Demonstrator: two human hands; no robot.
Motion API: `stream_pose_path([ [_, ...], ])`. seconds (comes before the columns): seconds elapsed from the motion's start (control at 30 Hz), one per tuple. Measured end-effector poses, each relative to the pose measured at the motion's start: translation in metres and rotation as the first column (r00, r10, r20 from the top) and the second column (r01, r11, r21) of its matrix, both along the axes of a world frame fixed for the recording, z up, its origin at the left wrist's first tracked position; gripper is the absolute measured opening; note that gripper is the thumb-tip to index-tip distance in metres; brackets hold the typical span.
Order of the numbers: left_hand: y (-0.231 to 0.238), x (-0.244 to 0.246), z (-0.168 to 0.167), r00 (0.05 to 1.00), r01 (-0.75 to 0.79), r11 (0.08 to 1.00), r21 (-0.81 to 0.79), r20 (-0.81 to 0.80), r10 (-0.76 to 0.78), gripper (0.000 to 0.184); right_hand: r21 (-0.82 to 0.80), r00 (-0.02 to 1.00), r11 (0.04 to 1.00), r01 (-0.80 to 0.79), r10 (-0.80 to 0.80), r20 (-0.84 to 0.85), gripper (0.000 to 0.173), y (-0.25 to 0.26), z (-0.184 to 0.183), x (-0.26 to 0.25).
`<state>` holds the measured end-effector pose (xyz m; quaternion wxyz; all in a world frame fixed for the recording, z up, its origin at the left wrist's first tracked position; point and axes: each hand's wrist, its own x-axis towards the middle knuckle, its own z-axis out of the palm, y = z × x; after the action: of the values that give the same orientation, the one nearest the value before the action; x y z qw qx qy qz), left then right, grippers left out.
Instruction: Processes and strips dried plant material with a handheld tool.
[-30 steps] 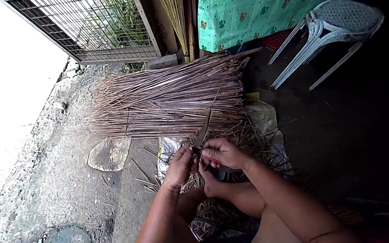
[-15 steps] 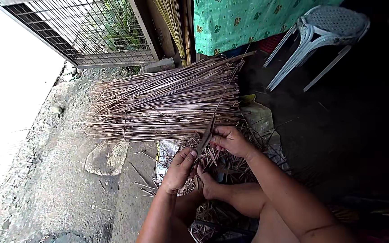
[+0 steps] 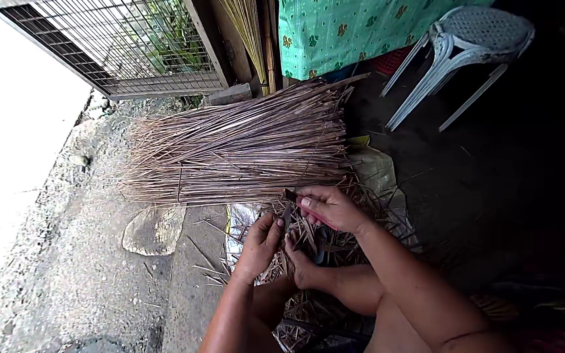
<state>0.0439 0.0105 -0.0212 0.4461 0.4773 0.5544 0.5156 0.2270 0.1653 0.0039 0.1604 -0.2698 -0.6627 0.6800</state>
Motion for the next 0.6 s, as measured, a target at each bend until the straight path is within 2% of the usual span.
stream_pose_path([
  [0.13,0.0,0.001,0.0,0.996,-0.01,0.999,0.032,-0.092,0.013,0.027,0.043,0.998,0.998,0.049,-0.047,-0.033,0.028,0.007,-0.003,0.002],
  [0.23,-0.001,0.0,-0.002,0.993,0.016,0.999,0.038,-0.116,-0.011,0.027,0.101,0.981,0.98,0.174,-0.162,-0.109,0.026,0.018,-0.002,0.007],
  [0.33,-0.002,-0.001,-0.003,0.993,0.055,0.998,0.042,-0.106,-0.05,0.027,0.042,0.92,0.933,0.357,-0.344,-0.186,0.028,0.032,-0.001,0.016],
  [0.4,-0.002,0.0,-0.001,0.996,0.073,0.997,0.027,-0.06,-0.071,0.028,-0.009,0.891,0.918,0.397,-0.388,-0.235,0.03,0.037,0.001,0.02],
  [0.43,-0.001,0.001,0.001,0.996,0.084,0.996,0.017,-0.012,-0.084,0.029,-0.018,0.907,0.935,0.354,-0.348,-0.238,0.03,0.034,0.002,0.02],
  [0.5,-0.001,0.002,0.005,0.982,0.115,0.993,0.002,0.153,-0.114,0.031,-0.023,0.964,0.987,0.156,-0.157,-0.214,0.029,0.023,0.002,0.017],
  [0.57,-0.002,0.002,0.007,0.925,0.151,0.988,-0.014,0.356,-0.136,0.034,-0.015,0.98,0.999,-0.034,0.031,-0.197,0.027,0.013,-0.002,0.012],
  [0.6,-0.003,0.001,0.007,0.886,0.17,0.985,-0.028,0.443,-0.14,0.034,0.0,0.977,0.998,-0.069,0.068,-0.201,0.027,0.01,-0.004,0.01],
])
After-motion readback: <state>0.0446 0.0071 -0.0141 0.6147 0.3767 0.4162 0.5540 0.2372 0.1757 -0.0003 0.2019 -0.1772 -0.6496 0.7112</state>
